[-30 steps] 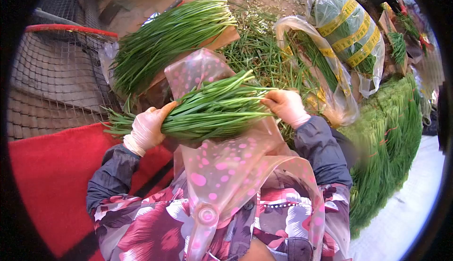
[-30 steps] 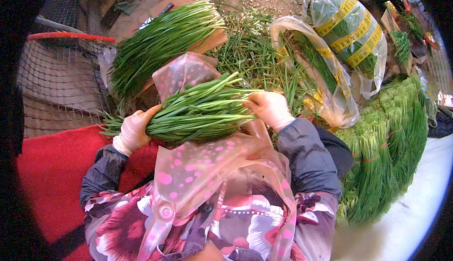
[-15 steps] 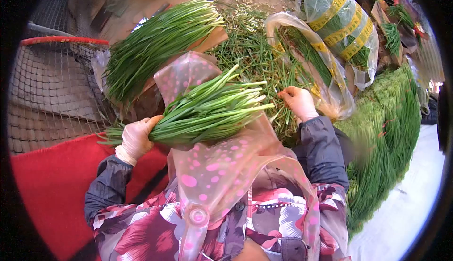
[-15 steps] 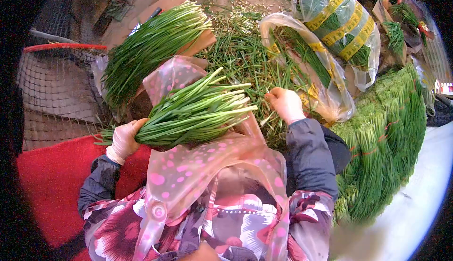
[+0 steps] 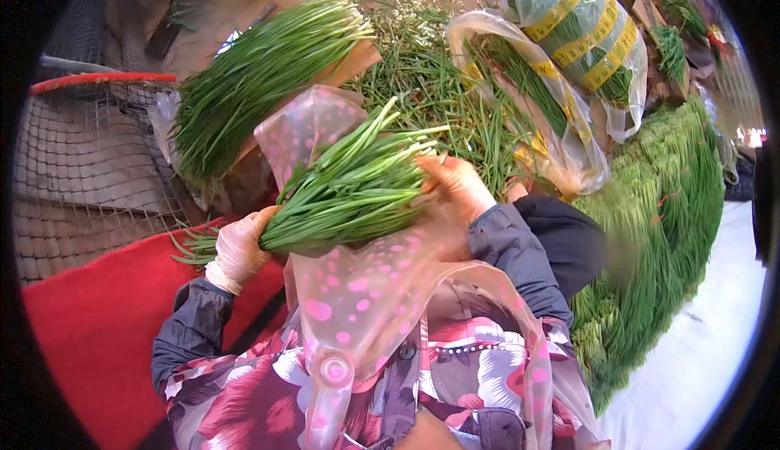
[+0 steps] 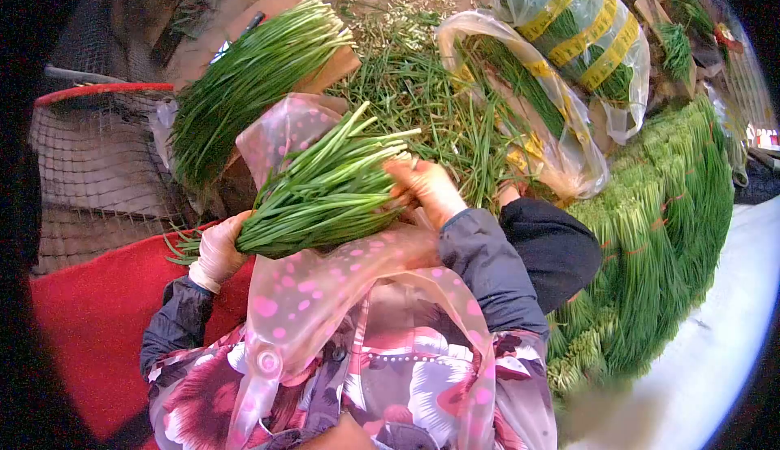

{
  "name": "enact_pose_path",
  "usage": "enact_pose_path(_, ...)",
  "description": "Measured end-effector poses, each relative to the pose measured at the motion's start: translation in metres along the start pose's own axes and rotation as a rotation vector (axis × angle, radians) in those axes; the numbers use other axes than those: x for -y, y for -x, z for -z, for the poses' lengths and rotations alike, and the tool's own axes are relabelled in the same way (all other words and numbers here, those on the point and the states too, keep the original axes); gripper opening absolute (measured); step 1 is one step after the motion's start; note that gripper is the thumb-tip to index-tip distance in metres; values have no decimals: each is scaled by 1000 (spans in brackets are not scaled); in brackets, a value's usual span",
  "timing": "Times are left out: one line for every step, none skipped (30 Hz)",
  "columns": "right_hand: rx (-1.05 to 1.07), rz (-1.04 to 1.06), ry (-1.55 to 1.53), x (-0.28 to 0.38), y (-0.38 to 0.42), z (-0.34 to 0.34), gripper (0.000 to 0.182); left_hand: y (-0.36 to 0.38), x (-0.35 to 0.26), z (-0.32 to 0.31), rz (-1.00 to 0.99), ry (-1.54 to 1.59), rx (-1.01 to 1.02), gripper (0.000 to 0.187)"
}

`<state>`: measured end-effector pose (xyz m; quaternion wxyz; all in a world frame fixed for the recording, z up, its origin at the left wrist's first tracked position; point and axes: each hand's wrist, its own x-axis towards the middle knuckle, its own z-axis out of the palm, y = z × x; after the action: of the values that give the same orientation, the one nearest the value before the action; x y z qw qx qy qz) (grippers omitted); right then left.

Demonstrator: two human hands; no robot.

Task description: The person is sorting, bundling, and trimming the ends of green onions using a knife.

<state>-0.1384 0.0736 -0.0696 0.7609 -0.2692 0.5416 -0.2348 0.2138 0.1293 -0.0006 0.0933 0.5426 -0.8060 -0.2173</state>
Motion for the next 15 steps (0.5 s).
enact_pose_path(42,-4,21,4,0,-7,41,-1,-2,0,5,6,10,51)
enact_pose_path(34,23,67,10,-2,-11,40,-2,-4,1,1,9,11,51)
enact_pose_path(31,51,116,15,-6,-14,38,-3,-6,3,2,-38,35,52)
enact_pose_path(33,53,118,18,-12,-19,38,-3,-8,5,5,-86,58,52)
enact_pose_path(31,98,249,18,-18,-25,35,-3,-9,7,8,-88,56,52)
enact_pose_path(28,140,378,16,-25,-30,33,-3,-12,8,24,-138,78,52)
enact_pose_path(48,129,344,8,-35,-33,29,-3,-13,9,37,-187,101,52)
enact_pose_path(46,86,210,6,-38,-33,29,-3,-13,9,37,-188,102,52)
enact_pose_path(45,44,77,5,-39,-34,30,-3,-12,9,35,-169,94,52)
enact_pose_path(-33,67,-98,3,-40,-33,28,-2,-11,10,34,-150,85,52)
enact_pose_path(-111,90,-273,2,-40,-29,27,-2,-10,10,36,-152,83,52)
enact_pose_path(-184,140,-419,3,-41,-19,27,-2,-8,10,54,-92,96,52)
enact_pose_path(-205,256,-524,-9,-52,0,30,-2,-6,9,72,-30,109,53)
enact_pose_path(-193,360,-609,-11,-55,22,34,-1,-4,7,72,-28,111,53)
enact_pose_path(-219,331,-756,-13,-60,47,31,-1,-2,5,91,1,99,52)
